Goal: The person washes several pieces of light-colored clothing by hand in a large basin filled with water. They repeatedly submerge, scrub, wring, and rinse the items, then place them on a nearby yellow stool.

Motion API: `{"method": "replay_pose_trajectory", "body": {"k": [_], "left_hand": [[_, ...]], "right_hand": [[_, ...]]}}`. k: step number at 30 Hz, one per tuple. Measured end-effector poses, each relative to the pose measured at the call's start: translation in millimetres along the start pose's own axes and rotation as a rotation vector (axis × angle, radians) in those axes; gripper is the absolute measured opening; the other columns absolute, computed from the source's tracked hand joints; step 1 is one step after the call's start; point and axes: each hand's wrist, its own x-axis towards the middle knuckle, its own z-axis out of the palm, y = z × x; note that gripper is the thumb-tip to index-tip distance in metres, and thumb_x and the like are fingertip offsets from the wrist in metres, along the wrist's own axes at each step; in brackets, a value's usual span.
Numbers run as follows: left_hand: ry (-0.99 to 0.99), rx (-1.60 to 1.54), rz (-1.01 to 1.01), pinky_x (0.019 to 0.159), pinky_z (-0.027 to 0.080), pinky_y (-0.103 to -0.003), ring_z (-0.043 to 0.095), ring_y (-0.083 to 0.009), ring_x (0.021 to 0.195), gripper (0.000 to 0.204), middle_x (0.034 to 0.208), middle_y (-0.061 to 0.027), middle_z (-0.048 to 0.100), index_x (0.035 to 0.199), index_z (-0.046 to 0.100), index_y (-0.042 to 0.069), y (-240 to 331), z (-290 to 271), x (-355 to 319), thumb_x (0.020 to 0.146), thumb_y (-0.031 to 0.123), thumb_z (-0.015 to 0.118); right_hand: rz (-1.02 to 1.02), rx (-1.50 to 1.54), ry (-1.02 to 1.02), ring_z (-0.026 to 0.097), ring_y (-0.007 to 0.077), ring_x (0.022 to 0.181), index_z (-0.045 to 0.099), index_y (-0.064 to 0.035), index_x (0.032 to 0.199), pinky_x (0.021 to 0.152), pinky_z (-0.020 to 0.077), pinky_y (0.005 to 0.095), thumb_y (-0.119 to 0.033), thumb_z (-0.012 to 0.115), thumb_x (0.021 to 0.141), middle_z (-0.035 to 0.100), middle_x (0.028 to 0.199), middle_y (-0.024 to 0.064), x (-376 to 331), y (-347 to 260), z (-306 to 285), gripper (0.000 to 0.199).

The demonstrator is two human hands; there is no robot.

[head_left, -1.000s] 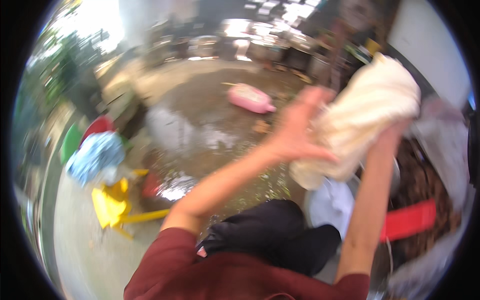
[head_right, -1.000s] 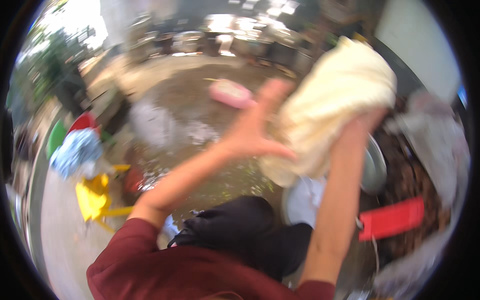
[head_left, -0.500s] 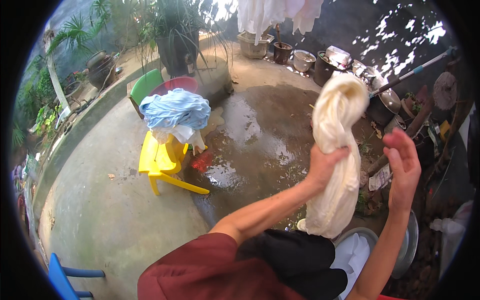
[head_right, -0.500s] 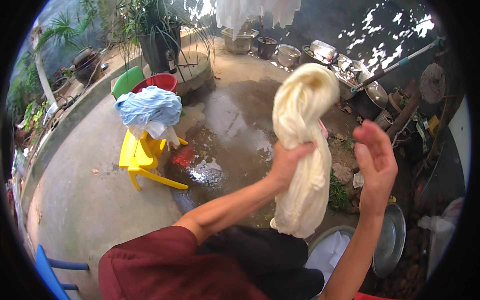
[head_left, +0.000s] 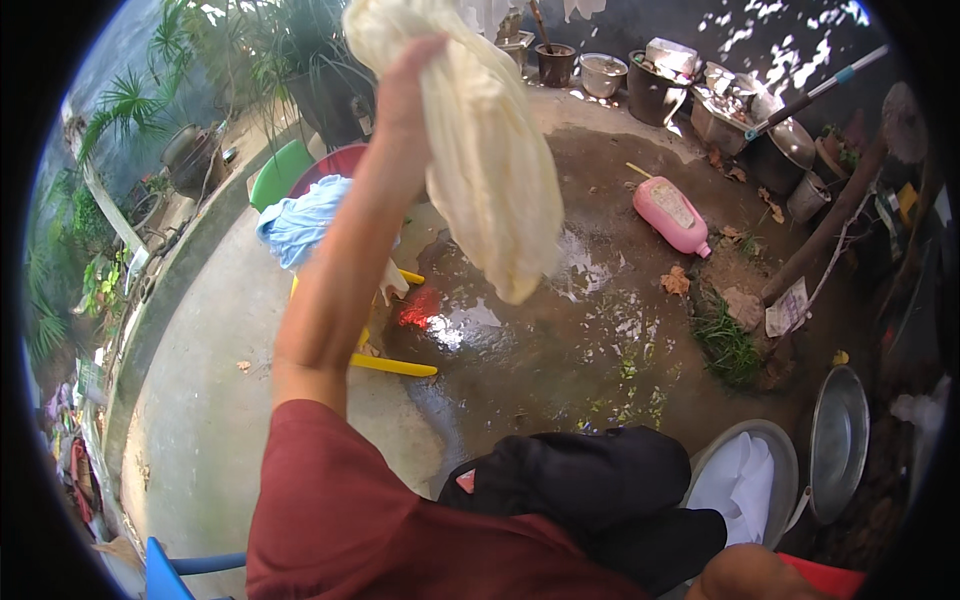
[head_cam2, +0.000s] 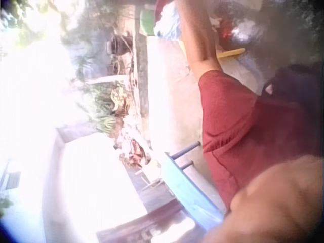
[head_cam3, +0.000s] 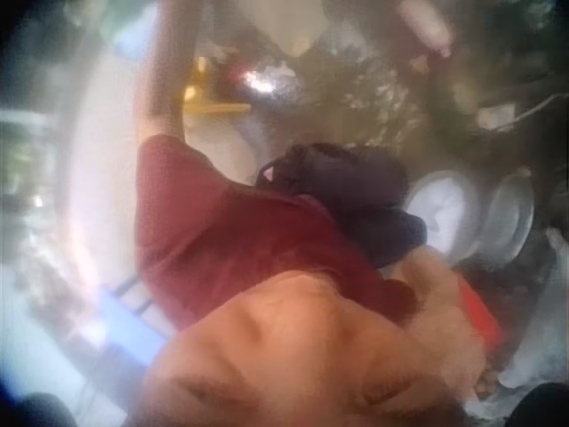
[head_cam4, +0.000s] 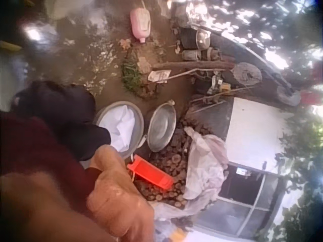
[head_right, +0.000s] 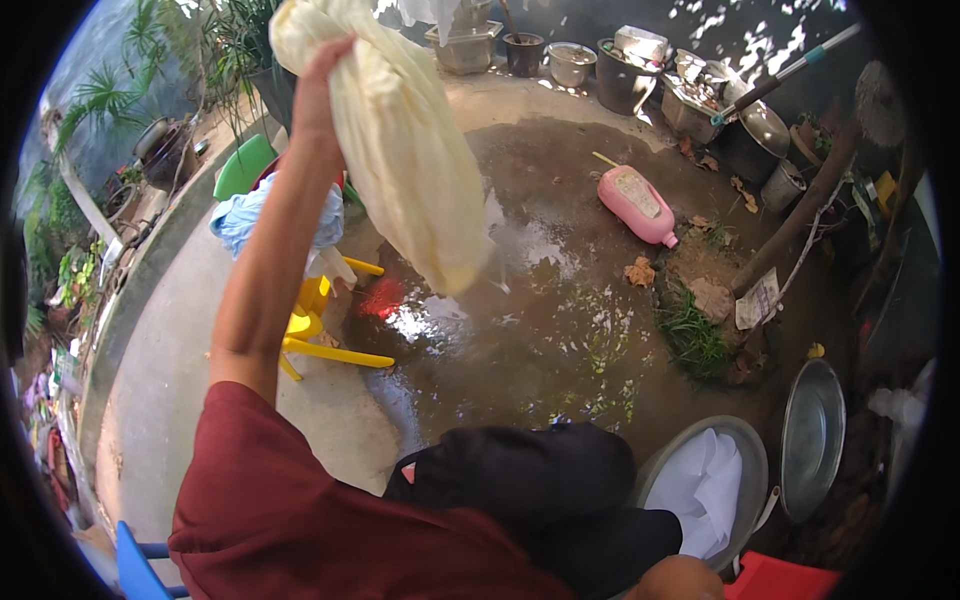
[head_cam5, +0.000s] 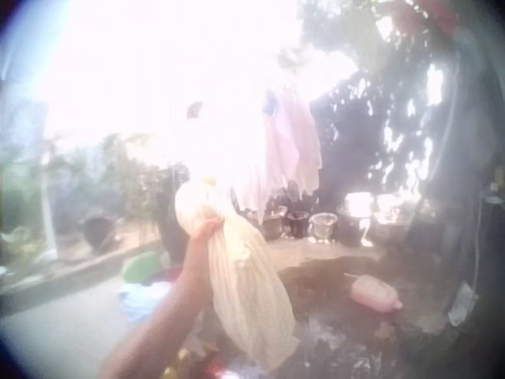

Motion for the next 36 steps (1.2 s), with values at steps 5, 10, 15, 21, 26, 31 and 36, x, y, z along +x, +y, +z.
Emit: {"method": "replay_pose_trajectory", "body": {"k": [5,10,15,21,26,31,36], "left_hand": [[-0.255,0.417,0.086,0.077,0.053,-0.036,0.064,-0.0231,0.086,0.038,0.094,-0.0121,0.065,0.109,0.062,0.004,119.3,-59.2,67.8,0.085,0.033,0.056],[0.071,1.173,0.053,0.079,0.055,-0.035,0.066,-0.0209,0.085,0.04,0.096,-0.0094,0.067,0.109,0.061,0.0,171.6,-128.8,66.5,0.076,0.021,0.068],[-0.056,1.677,0.071,0.08,0.051,-0.035,0.065,-0.0226,0.092,0.05,0.095,-0.0132,0.069,0.111,0.064,0.003,91.9,-226.2,3.1,0.063,0.015,0.069],[-0.133,2.079,-0.192,0.087,0.047,-0.038,0.061,-0.0309,0.102,0.059,0.103,-0.0126,0.067,0.118,0.062,0.016,71.5,-195.2,20.8,0.059,0.01,0.064],[-0.244,2.177,-0.06,0.09,0.046,-0.037,0.059,-0.0302,0.106,0.059,0.106,-0.011,0.065,0.116,0.062,0.015,72.7,-206.2,21.7,0.058,0.008,0.067],[-0.259,2.028,0.046,0.092,0.045,-0.036,0.059,-0.0284,0.106,0.055,0.107,-0.0104,0.064,0.115,0.062,0.01,74.0,-206.1,15.5,0.061,0.008,0.067],[-0.153,1.653,-0.129,0.09,0.045,-0.029,0.061,-0.0192,0.097,0.055,0.104,-0.0098,0.067,0.114,0.062,0.004,92.4,-215.5,11.1,0.059,0.0,0.067]], "right_hand": [[-0.13,-0.177,0.105,0.04,0.0183,0.038,0.057,-0.0156,0.064,0.037,0.028,0.0307,-0.02,0.063,0.067,0.045,0.049,0.002,-14.1,12.7,0.0,0.008],[-0.306,-0.321,0.203,0.041,0.0183,0.038,0.053,-0.015,0.059,0.037,0.0283,0.0303,-0.01,0.061,0.065,0.045,0.048,0.0029,-19.0,33.4,2.0,0.011],[-0.112,-0.323,0.24,0.043,0.0199,0.041,0.055,-0.0142,0.065,0.039,0.0303,0.0325,-0.012,0.062,0.065,0.046,0.05,0.005,-31.0,26.9,9.2,0.008],[0.011,-0.397,0.256,0.047,0.0218,0.044,0.057,-0.0133,0.072,0.04,0.0327,0.0351,-0.013,0.063,0.066,0.049,0.052,0.0076,-37.0,18.0,13.9,0.008],[0.136,-0.444,0.326,0.05,0.0233,0.047,0.059,-0.0125,0.078,0.042,0.0347,0.0373,-0.015,0.064,0.067,0.05,0.054,0.0098,-52.8,12.3,17.2,0.012],[-0.029,-0.497,0.465,0.057,0.0274,0.055,0.032,-0.0166,0.136,0.042,0.0372,0.0486,-0.029,0.067,0.071,0.057,0.09,0.0276,-82.2,49.0,8.4,0.075],[0.493,-0.544,0.728,0.043,0.0116,0.056,0.031,0.0029,0.131,0.05,0.0343,0.0229,-0.028,0.061,0.087,0.047,0.086,0.0091,-159.3,69.3,-25.8,0.062]]}}
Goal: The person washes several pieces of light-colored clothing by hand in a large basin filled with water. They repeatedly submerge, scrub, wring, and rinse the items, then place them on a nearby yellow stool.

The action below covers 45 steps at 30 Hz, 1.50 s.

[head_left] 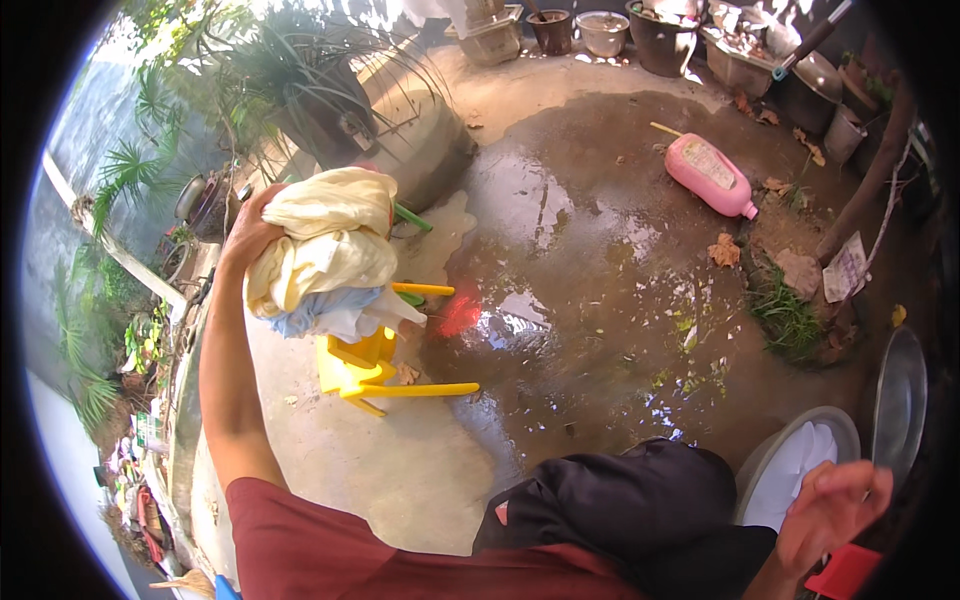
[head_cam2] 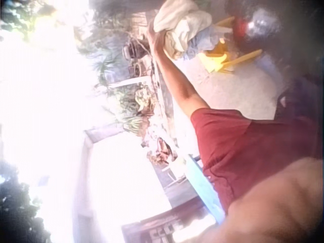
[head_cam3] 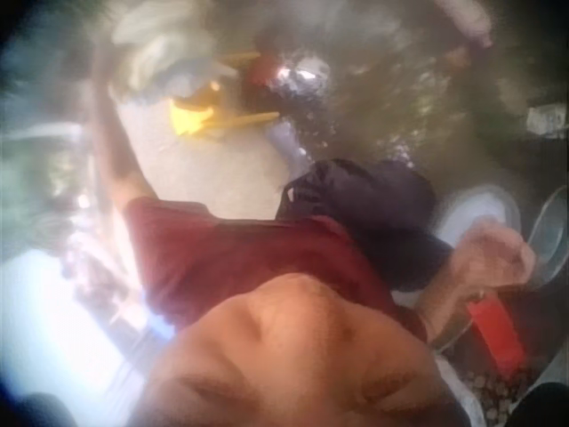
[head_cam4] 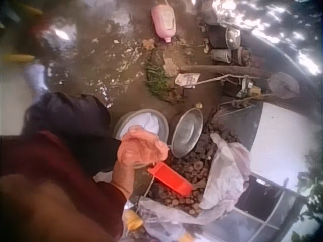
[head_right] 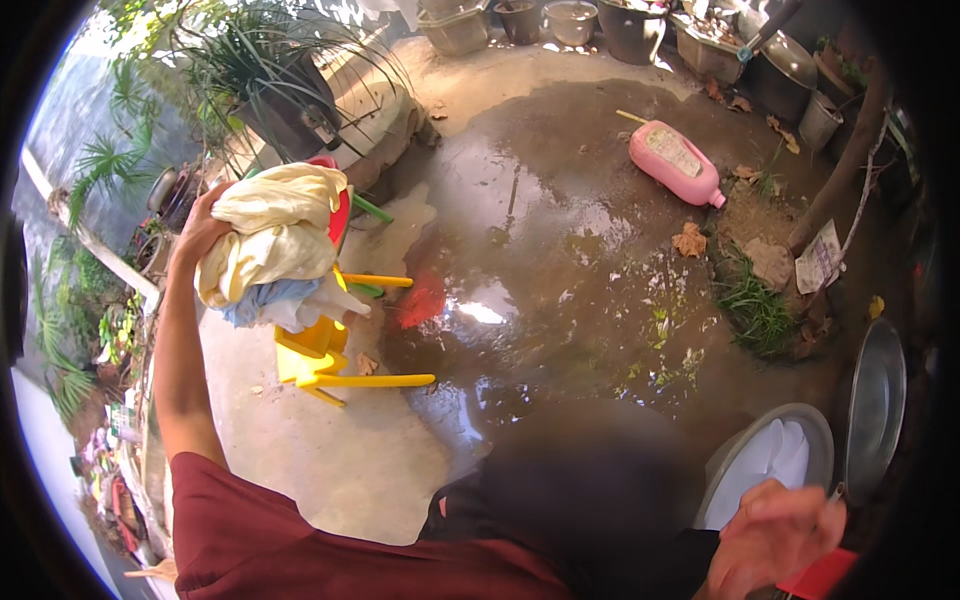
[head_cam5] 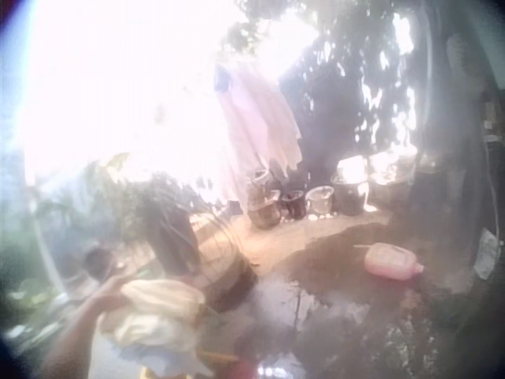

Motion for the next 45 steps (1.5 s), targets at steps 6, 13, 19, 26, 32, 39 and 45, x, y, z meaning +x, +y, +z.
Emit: {"method": "replay_pose_trajectory", "body": {"k": [6,13,19,26,32,39,45], "left_hand": [[-0.31,0.614,-0.14,0.098,0.043,-0.034,0.056,-0.0294,0.113,0.066,0.12,-0.0129,0.062,0.124,0.059,0.014,-15.5,34.1,55.4,0.061,0.001,0.068],[-0.412,0.5,-0.344,0.093,0.046,-0.035,0.059,-0.0272,0.113,0.06,0.115,-0.0143,0.065,0.124,0.06,0.011,-27.2,50.6,76.4,0.064,0.009,0.069],[-0.232,0.991,-0.327,0.095,0.045,-0.039,0.057,-0.0249,0.116,0.059,0.122,-0.0101,0.062,0.129,0.056,0.023,-26.7,54.8,63.9,0.073,0.038,0.067],[-0.405,0.384,-0.325,0.081,0.049,-0.034,0.061,-0.0241,0.097,0.058,0.11,-0.0079,0.064,0.127,0.057,0.017,-33.6,55.6,77.6,0.073,0.035,0.066],[-0.793,0.597,0.217,0.1,0.037,-0.04,0.047,-0.0291,0.12,0.04,0.128,-0.0078,0.054,0.119,0.057,0.014,-160.8,41.2,105.8,0.083,0.033,0.056],[-0.374,0.758,-0.317,0.102,0.025,-0.059,0.046,-0.0299,0.126,0.068,0.137,-0.0046,0.049,0.131,0.053,0.027,-6.9,58.6,62.1,0.07,0.058,0.055],[-0.551,0.284,-0.054,0.106,0.034,-0.032,0.042,-0.0252,0.131,0.064,0.149,-0.0136,0.034,0.134,0.052,0.018,-100.9,40.0,49.7,0.083,0.057,0.054]], "right_hand": [[0.343,-0.099,0.067,0.039,0.0058,0.049,0.04,0.0018,0.124,0.043,0.0304,0.0164,-0.016,0.057,0.087,0.052,0.084,0.0075,-15.4,48.0,-10.7,0.045],[0.526,-0.19,0.162,0.038,0.0037,0.049,0.05,-0.0001,0.107,0.041,0.0285,0.0147,-0.007,0.053,0.086,0.051,0.077,0.006,-36.8,48.2,-53.2,0.022],[0.613,-0.184,0.187,0.043,0.0038,0.055,0.053,-0.0006,0.096,0.04,0.0294,0.015,-0.006,0.053,0.087,0.05,0.077,0.0038,-51.4,52.5,-58.9,0.011],[0.607,-0.205,0.173,0.043,0.0027,0.056,0.053,-0.0021,0.093,0.04,0.0304,0.0149,-0.008,0.052,0.09,0.048,0.077,0.0004,-46.1,45.3,-43.6,0.007],[0.73,0.047,0.175,0.04,0.0028,0.048,0.052,-0.0022,0.094,0.039,0.0296,0.0148,-0.008,0.053,0.09,0.048,0.067,0.0003,-34.3,66.0,-6.0,0.007],[0.77,-0.038,0.178,0.04,0.003,0.045,0.053,-0.0024,0.091,0.039,0.0291,0.0152,-0.006,0.054,0.088,0.049,0.063,0.0008,-33.5,51.3,-6.6,0.005],[0.792,0.038,0.21,0.037,0.0032,0.044,0.052,-0.0047,0.094,0.039,0.0275,0.0162,-0.009,0.054,0.09,0.046,0.062,-0.0006,-38.6,67.8,-11.0,0.006]]}}
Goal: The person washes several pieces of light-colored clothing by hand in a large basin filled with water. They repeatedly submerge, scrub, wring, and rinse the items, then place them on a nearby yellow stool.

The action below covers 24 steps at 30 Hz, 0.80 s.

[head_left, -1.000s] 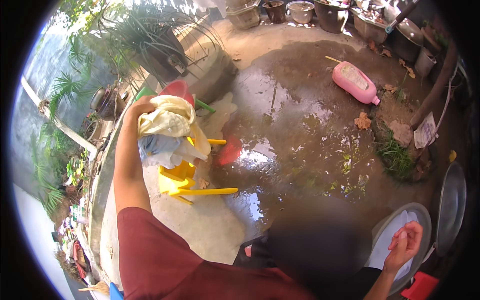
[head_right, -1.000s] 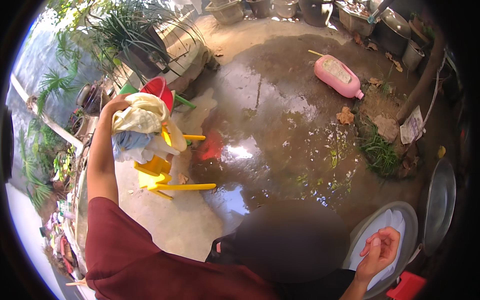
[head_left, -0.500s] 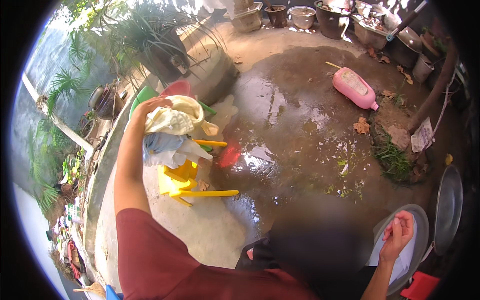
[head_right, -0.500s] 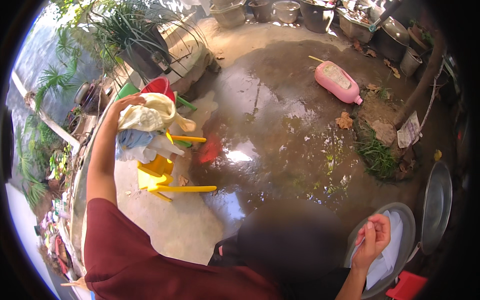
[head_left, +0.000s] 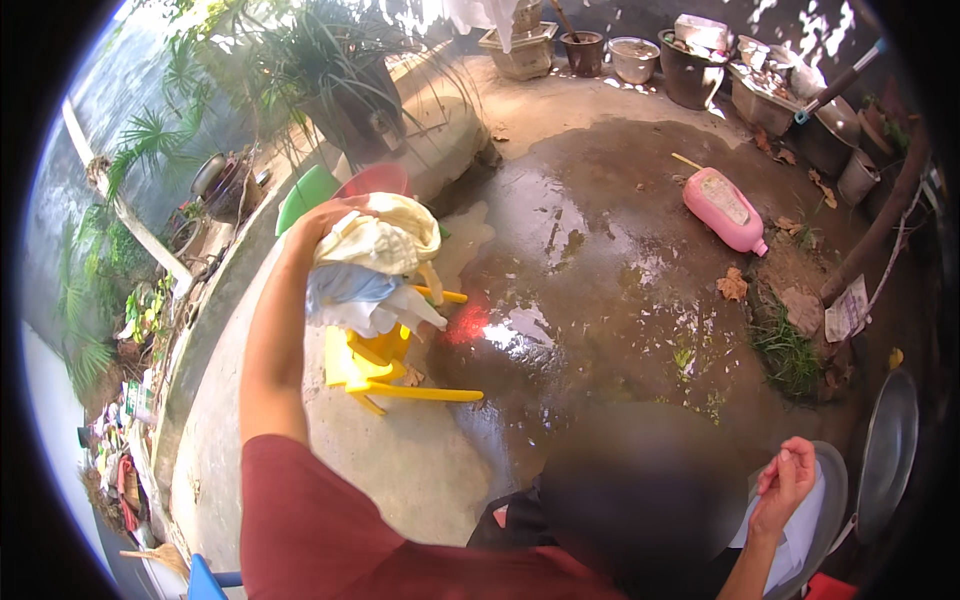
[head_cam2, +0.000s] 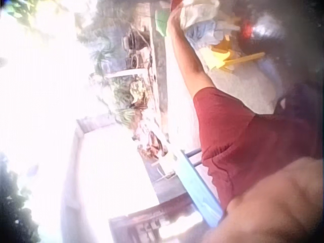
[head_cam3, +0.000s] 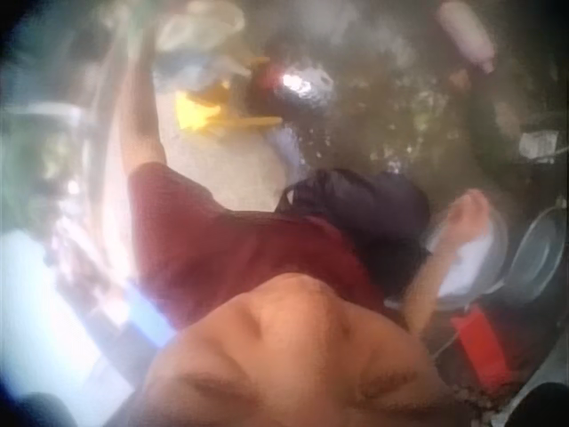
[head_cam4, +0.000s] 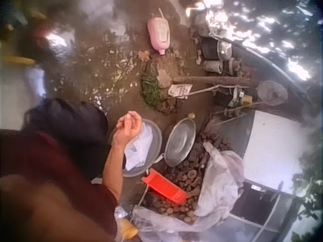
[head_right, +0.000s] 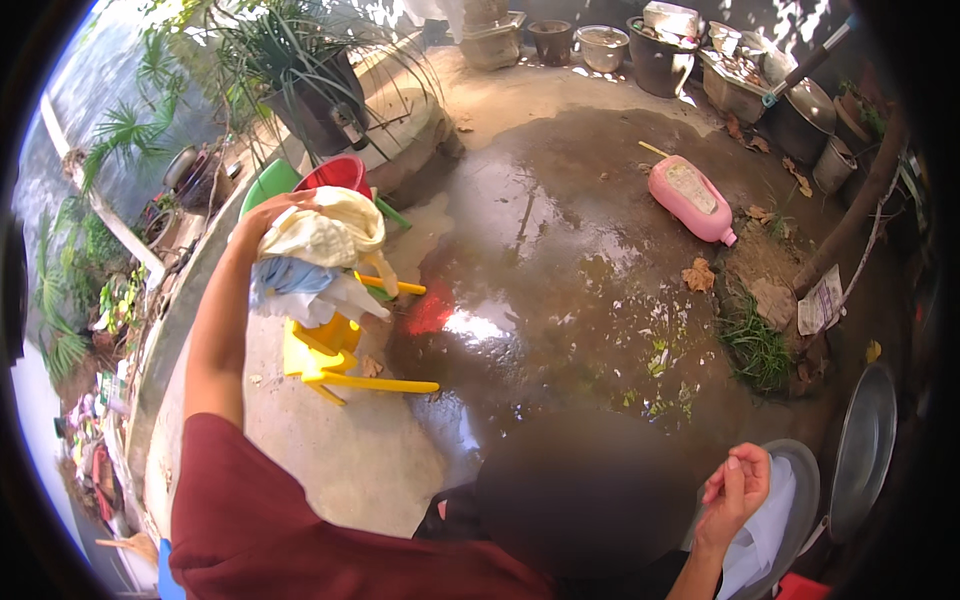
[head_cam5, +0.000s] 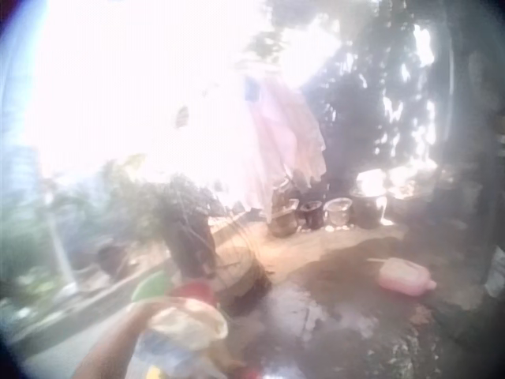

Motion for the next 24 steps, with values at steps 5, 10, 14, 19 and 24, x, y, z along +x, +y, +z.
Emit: {"method": "replay_pose_trajectory", "body": {"k": [5,10,14,19,24], "left_hand": [[0.071,-0.23,-0.304,0.106,0.034,-0.033,0.047,-0.0249,0.126,0.068,0.14,-0.0122,0.047,0.137,0.045,0.004,77.9,-10.0,-18.3,0.091,0.054,0.05],[0.309,-0.186,-0.216,0.102,0.036,-0.038,0.053,-0.0291,0.118,0.071,0.128,-0.0179,0.056,0.132,0.053,0.01,89.4,-29.9,-38.2,0.089,0.066,0.039],[0.163,0.088,0.101,0.105,0.035,-0.039,0.049,-0.0319,0.121,0.037,0.13,-0.0163,0.054,0.128,0.053,0.006,44.3,7.7,-19.6,0.097,0.021,0.037],[0.144,0.282,0.306,0.093,0.045,-0.039,0.058,-0.0298,0.109,0.042,0.124,-0.017,0.058,0.129,0.052,0.008,-31.0,-35.6,-1.4,0.088,0.016,0.052],[0.853,0.484,0.251,0.097,0.042,-0.039,0.05,-0.0299,0.121,0.038,0.122,-0.0181,0.059,0.119,0.06,0.001,106.0,-41.5,54.8,0.096,0.03,0.048]], "right_hand": [[-0.099,-0.034,-0.121,0.038,0.0033,0.045,0.053,-0.0043,0.094,0.039,0.0287,0.016,-0.006,0.053,0.089,0.047,0.062,-0.0007,2.7,10.2,5.5,0.005],[-0.017,-0.107,0.044,0.038,0.0032,0.045,0.054,-0.0058,0.094,0.04,0.0284,0.0166,-0.008,0.053,0.09,0.046,0.063,-0.0018,-11.5,-2.8,-25.1,0.005],[-0.034,-0.145,0.189,0.036,0.0032,0.044,0.055,-0.0077,0.096,0.04,0.0282,0.0167,-0.013,0.056,0.091,0.045,0.063,-0.0023,-15.5,2.2,-60.9,0.007],[0.036,-0.183,0.339,0.042,0.0025,0.053,0.058,-0.0077,0.093,0.042,0.0288,0.0182,-0.016,0.06,0.089,0.05,0.068,-0.0039,-30.8,-4.2,-116.4,0.009],[-0.117,-0.134,0.48,0.041,0.0044,0.044,0.062,-0.0034,0.099,0.04,0.0311,0.0198,-0.014,0.062,0.089,0.057,0.067,0.0027,-27.8,8.6,-219.6,0.014]]}}
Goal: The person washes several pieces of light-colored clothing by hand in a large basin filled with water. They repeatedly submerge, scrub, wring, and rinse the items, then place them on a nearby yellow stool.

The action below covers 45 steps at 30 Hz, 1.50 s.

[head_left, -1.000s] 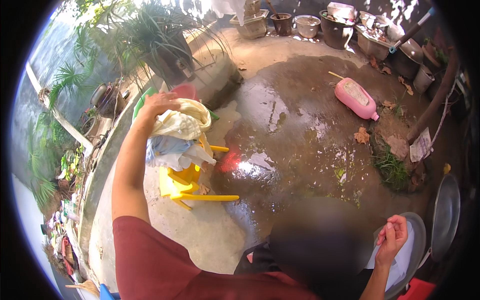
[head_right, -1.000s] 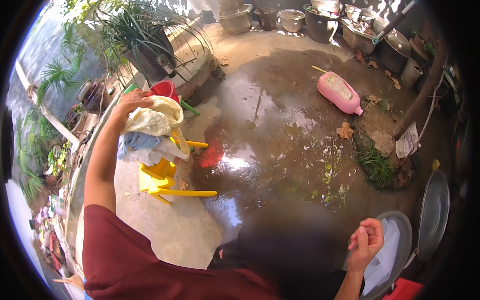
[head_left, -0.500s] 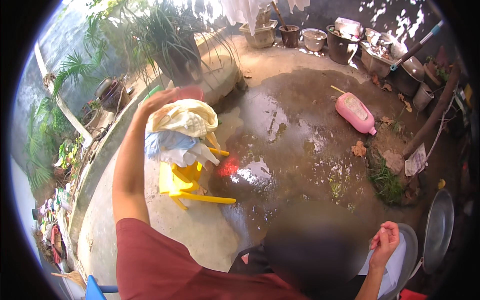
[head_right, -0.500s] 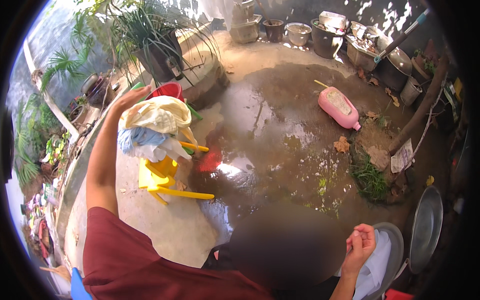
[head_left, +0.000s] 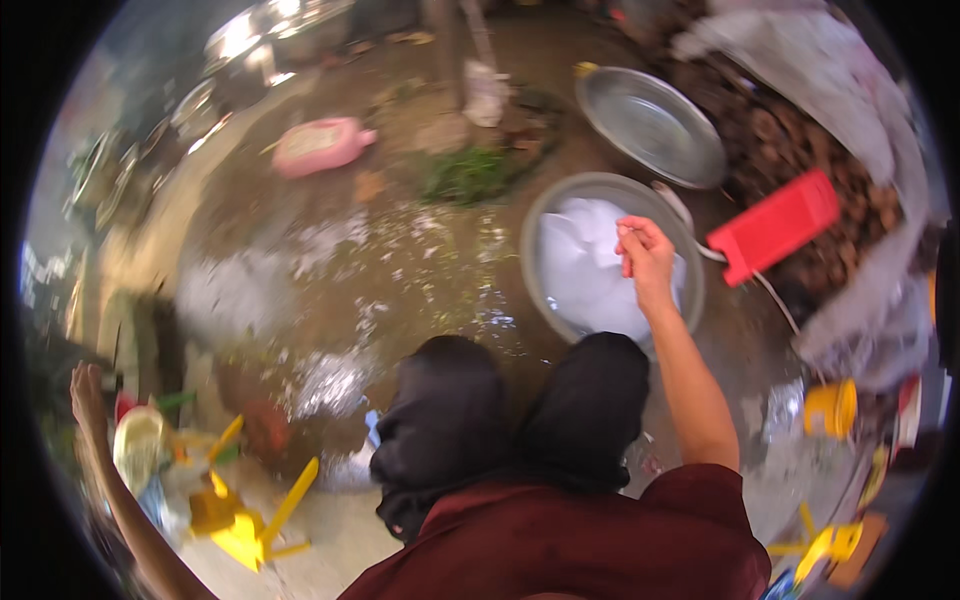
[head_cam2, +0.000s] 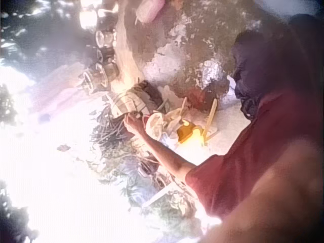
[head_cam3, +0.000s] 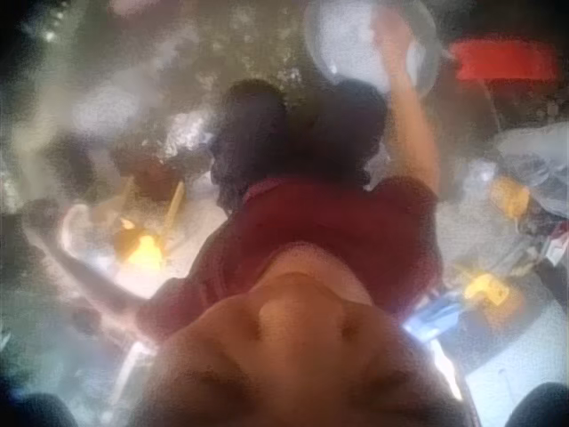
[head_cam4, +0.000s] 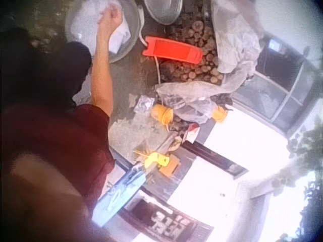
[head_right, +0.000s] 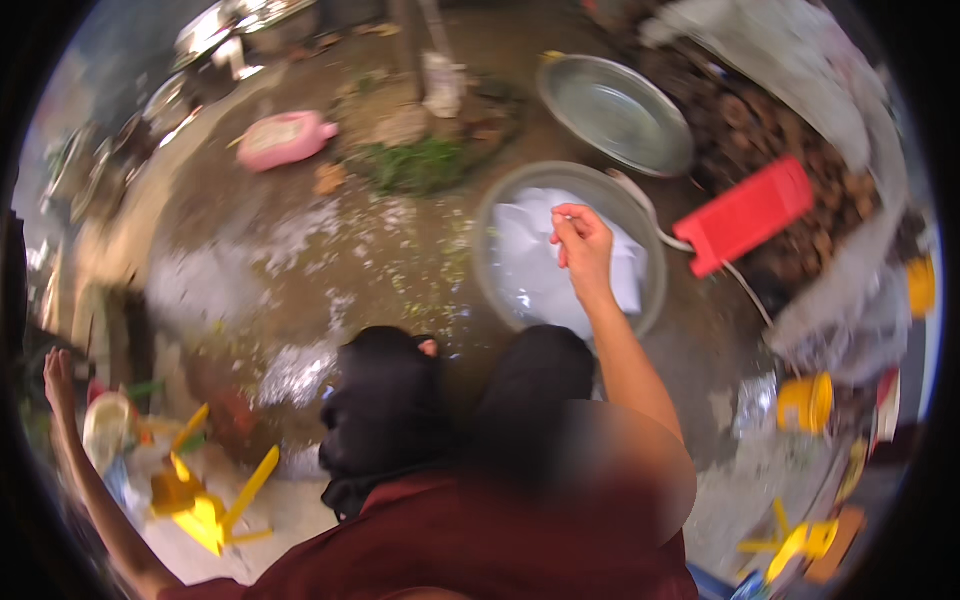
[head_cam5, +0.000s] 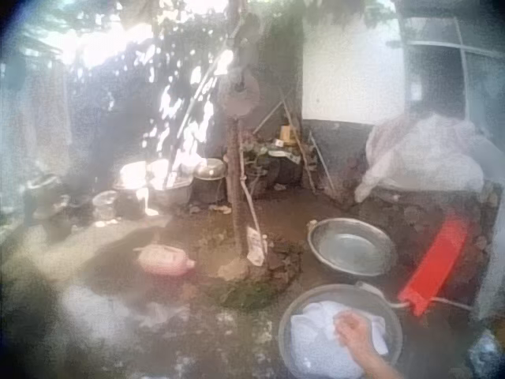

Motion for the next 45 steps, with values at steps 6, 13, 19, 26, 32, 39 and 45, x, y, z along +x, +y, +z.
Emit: {"method": "replay_pose_trajectory", "body": {"k": [6,13,19,26,32,39,45], "left_hand": [[-0.133,-0.955,0.594,0.085,0.047,-0.038,0.059,-0.0265,0.101,0.015,0.107,-0.0135,0.064,0.096,0.067,0.003,474.5,-16.8,10.7,0.082,0.005,0.063],[-0.674,-1.069,1.09,0.089,0.049,-0.04,0.062,-0.0338,0.101,0.031,0.11,-0.0175,0.065,0.109,0.064,0.007,767.4,-23.6,-97.4,0.087,0.029,0.062],[-0.872,-1.07,1.171,0.09,0.049,-0.04,0.061,-0.0351,0.102,0.033,0.111,-0.0185,0.064,0.113,0.063,0.007,815.2,-5.3,-133.4,0.087,0.027,0.063],[-1.168,-1.092,0.824,0.083,0.051,-0.037,0.066,-0.0266,0.093,0.028,0.102,-0.0162,0.068,0.11,0.064,0.005,814.6,6.4,-140.2,0.087,0.021,0.06],[-1.201,-1.144,0.833,0.083,0.051,-0.038,0.066,-0.029,0.092,0.027,0.097,-0.0174,0.068,0.108,0.064,0.004,846.8,-3.6,-135.9,0.086,0.02,0.06],[-1.041,-1.128,1.087,0.083,0.052,-0.038,0.065,-0.0295,0.091,0.04,0.107,-0.0172,0.065,0.118,0.06,0.008,884.7,5.1,-137.5,0.08,0.018,0.065],[-0.707,-1.457,1.354,0.08,0.051,-0.039,0.063,-0.0295,0.089,0.043,0.108,-0.017,0.061,0.114,0.06,0.01,939.8,-66.4,-154.4,0.073,0.015,0.072]], "right_hand": [[0.169,-0.252,0.369,0.042,0.0053,0.043,0.065,-0.0035,0.098,0.037,0.0309,0.0217,-0.014,0.061,0.089,0.059,0.067,0.003,-50.3,71.4,-157.0,0.014],[0.633,-0.484,0.279,0.057,0.0117,0.055,0.064,-0.0114,0.112,0.046,0.0445,0.0259,-0.017,0.066,0.084,0.064,0.082,0.0063,-88.2,155.0,-240.0,0.029],[0.601,-0.917,0.148,0.038,0.0378,0.13,0.029,-0.0228,0.145,0.104,0.0353,0.044,-0.04,0.074,0.072,0.029,0.145,0.0225,-28.3,216.1,-247.2,0.088],[0.535,-0.847,0.084,0.027,0.0416,0.136,0.015,-0.0075,0.148,0.111,0.0241,0.0451,-0.041,0.079,0.066,0.025,0.148,0.0249,25.3,305.6,-182.6,0.11],[0.46,-0.941,-0.419,0.058,0.0377,0.103,0.046,0.0017,0.126,0.087,0.0461,0.0418,-0.033,0.079,0.07,0.06,0.114,0.0215,-1.9,315.8,-135.6,0.073],[0.395,-0.417,-0.227,0.063,0.0209,0.083,0.068,-0.0042,0.103,0.077,0.049,0.0331,-0.032,0.071,0.081,0.068,0.092,0.0134,-24.3,217.5,-175.7,0.036],[0.198,-0.516,-0.411,0.061,0.0156,0.089,0.067,-0.0065,0.108,0.081,0.0479,0.0281,-0.022,0.07,0.081,0.067,0.099,0.0087,-10.8,43.5,-166.6,0.031]]}}
